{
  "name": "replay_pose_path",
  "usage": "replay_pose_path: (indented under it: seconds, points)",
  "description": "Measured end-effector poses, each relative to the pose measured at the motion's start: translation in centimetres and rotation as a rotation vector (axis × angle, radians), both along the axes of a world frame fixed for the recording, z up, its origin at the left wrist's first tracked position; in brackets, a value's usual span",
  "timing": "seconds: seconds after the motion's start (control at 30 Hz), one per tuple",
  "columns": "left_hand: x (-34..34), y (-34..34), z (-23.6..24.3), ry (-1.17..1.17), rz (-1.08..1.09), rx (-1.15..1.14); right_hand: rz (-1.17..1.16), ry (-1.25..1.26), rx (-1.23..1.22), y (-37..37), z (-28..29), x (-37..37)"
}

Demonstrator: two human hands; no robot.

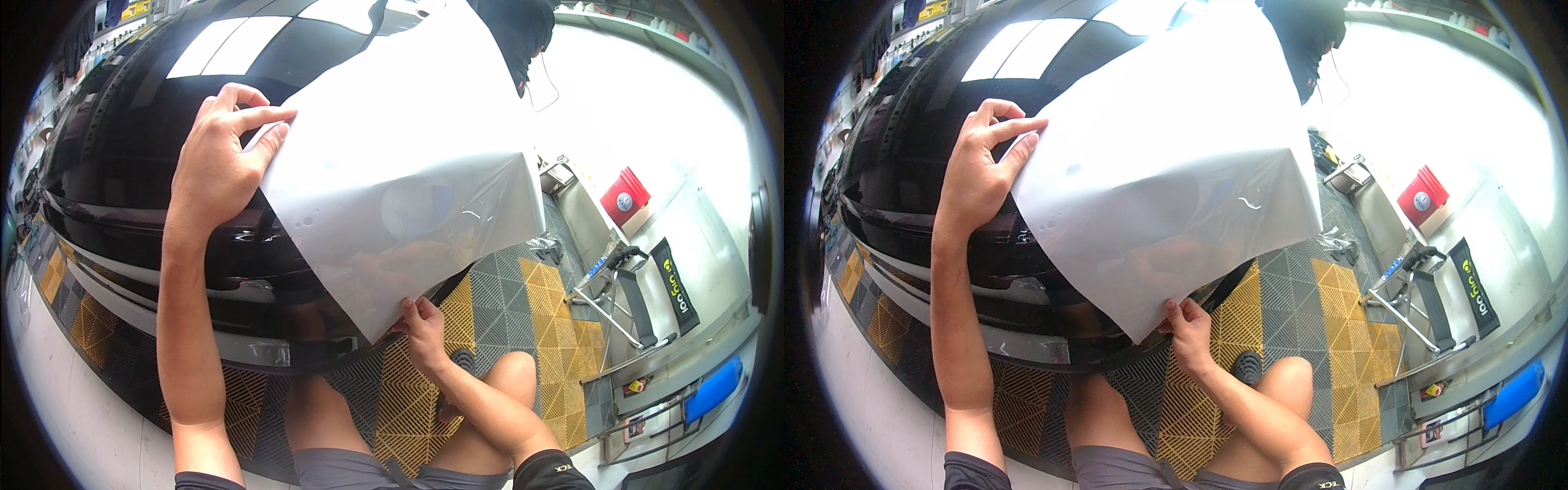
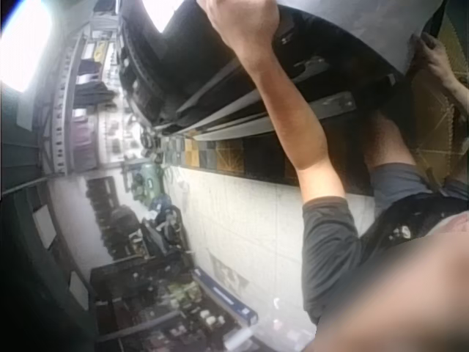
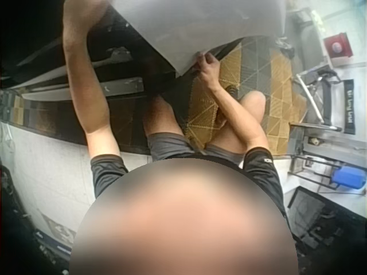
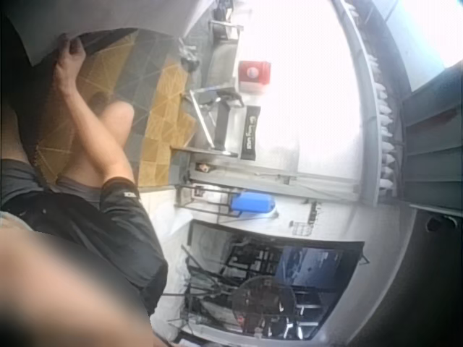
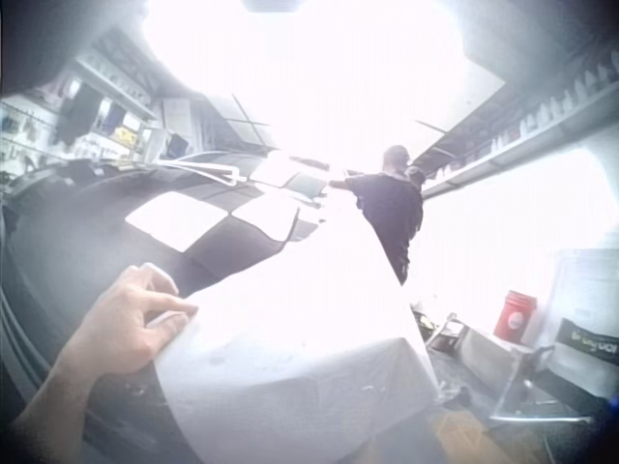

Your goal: The person applies a white vinyl wrap to the front bumper of a black car, smoothing it with a squeegee. They then roll up the remaining vinyl and place it inside the car, followed by measuring the hood with a tape measure.

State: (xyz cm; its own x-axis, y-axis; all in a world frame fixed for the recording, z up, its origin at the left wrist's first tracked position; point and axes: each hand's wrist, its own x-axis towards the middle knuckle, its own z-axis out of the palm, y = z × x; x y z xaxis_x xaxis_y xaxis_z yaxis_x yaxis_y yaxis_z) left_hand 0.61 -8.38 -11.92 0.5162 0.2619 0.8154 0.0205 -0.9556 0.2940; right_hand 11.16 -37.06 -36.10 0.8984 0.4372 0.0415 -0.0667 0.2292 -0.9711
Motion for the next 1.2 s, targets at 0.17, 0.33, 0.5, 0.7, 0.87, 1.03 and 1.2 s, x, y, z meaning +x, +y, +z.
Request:
replay_pose_path:
  seconds: [0.17,0.33,0.5,0.7,0.87,1.03,1.2]
  points:
    - [-0.03,0.03,-0.01,0.002,0.017,0.022,-0.008,-0.002,0.009,0.1,-0.17,0.0]
    - [-0.03,-0.05,0.0,-0.001,0.009,0.003,-0.031,-0.001,0.002,0.19,-0.26,-0.11]
    - [0.09,0.16,0.05,0.017,-0.011,0.01,-0.066,-0.026,-0.021,0.14,-0.4,-0.15]
    - [-0.04,0.05,-0.11,0.001,0.02,0.004,-0.007,-0.004,0.014,-0.09,-0.55,0.13]
    - [-0.02,-0.11,-0.02,0.006,0.029,0.0,-0.015,-0.021,-0.013,-0.42,-0.72,0.18]
    - [-0.17,-0.17,0.23,0.039,0.002,-0.029,-0.01,-0.031,-0.003,-0.21,-0.79,0.16]
    - [-0.15,-0.38,0.27,0.011,0.033,0.02,-0.031,-0.009,-0.019,0.0,-0.59,0.0]
